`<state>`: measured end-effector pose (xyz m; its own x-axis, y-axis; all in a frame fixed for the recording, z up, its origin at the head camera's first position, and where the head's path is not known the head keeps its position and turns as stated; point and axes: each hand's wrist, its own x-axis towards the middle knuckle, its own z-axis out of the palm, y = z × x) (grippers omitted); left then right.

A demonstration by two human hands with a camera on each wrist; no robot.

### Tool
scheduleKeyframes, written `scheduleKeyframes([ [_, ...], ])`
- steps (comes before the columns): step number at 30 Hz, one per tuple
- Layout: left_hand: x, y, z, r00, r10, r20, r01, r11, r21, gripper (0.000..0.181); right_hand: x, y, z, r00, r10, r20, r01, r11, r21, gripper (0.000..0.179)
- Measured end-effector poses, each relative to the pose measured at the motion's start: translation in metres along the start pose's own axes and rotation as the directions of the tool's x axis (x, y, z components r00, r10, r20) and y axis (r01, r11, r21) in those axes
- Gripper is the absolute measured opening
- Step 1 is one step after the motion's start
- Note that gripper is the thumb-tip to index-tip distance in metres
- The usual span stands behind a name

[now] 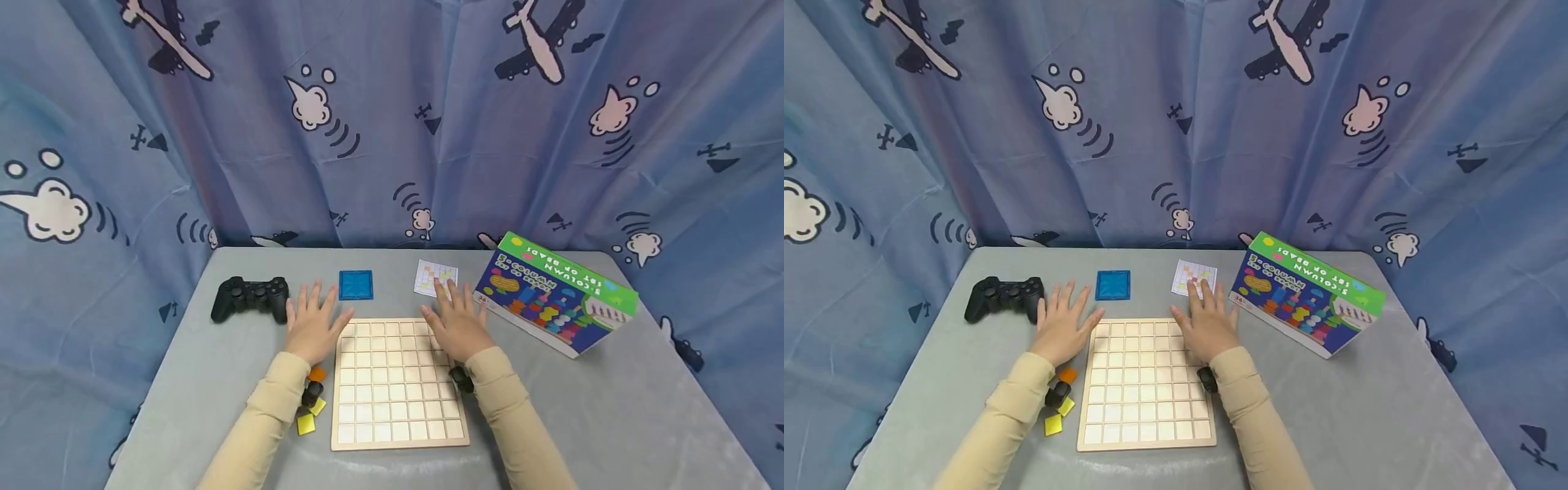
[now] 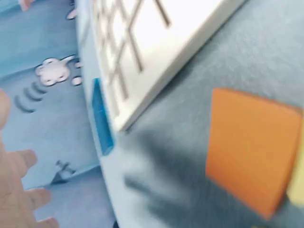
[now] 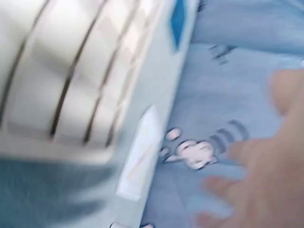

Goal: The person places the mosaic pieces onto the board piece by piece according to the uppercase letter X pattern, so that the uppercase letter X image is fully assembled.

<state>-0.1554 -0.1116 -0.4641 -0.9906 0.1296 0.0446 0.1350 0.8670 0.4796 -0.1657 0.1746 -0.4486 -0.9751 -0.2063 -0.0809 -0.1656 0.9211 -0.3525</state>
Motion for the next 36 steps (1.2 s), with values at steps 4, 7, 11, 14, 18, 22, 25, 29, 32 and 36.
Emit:
scheduleKeyframes([
  [4,-0.028,-0.008,-0.018,0.998,-0.026,-0.065,0.022,0.998,-0.063,0.055,-0.028,-0.004,-0.007,0.998,-0.035,0.043,0.034,0.999,0.039,0.065],
  [7,-0.057,-0.015,-0.027,0.988,-0.099,-0.120,0.086,0.990,-0.111,0.044,-0.053,-0.003,-0.005,0.996,-0.067,0.052,0.064,0.997,0.045,0.060],
  [11,-0.093,-0.025,-0.031,0.976,-0.195,-0.098,0.182,0.975,-0.126,0.032,-0.082,0.006,0.007,0.995,-0.068,0.067,0.065,0.997,0.039,0.057],
  [14,-0.111,-0.033,-0.026,0.968,-0.247,-0.054,0.242,0.967,-0.083,0.031,-0.096,0.013,0.016,0.995,-0.048,0.083,0.045,0.998,0.042,0.057],
  [18,-0.120,-0.040,-0.015,0.955,-0.295,-0.014,0.295,0.955,-0.040,0.042,-0.104,0.020,0.023,0.997,-0.043,0.069,0.040,0.998,0.049,0.057],
  [22,-0.123,-0.043,-0.007,0.944,-0.330,-0.012,0.329,0.942,-0.063,0.042,-0.106,0.024,0.028,0.997,-0.057,0.056,0.053,0.997,0.062,0.055],
  [25,-0.126,-0.045,-0.005,0.932,-0.361,-0.031,0.357,0.929,-0.094,0.035,-0.105,0.025,0.031,0.996,-0.071,0.059,0.066,0.994,0.086,0.055],
  [29,-0.128,-0.049,-0.003,0.927,-0.371,-0.059,0.363,0.925,-0.107,0.031,-0.106,0.024,0.032,0.995,-0.083,0.057,0.077,0.992,0.101,0.055],
  [32,-0.127,-0.050,-0.003,0.931,-0.356,-0.075,0.345,0.929,-0.132,0.030,-0.106,0.023,0.031,0.995,-0.080,0.053,0.074,0.991,0.108,0.055],
  [36,-0.126,-0.051,-0.003,0.936,-0.340,-0.088,0.320,0.929,-0.184,0.031,-0.107,0.022,0.030,0.996,-0.068,0.065,0.060,0.992,0.110,0.054],
])
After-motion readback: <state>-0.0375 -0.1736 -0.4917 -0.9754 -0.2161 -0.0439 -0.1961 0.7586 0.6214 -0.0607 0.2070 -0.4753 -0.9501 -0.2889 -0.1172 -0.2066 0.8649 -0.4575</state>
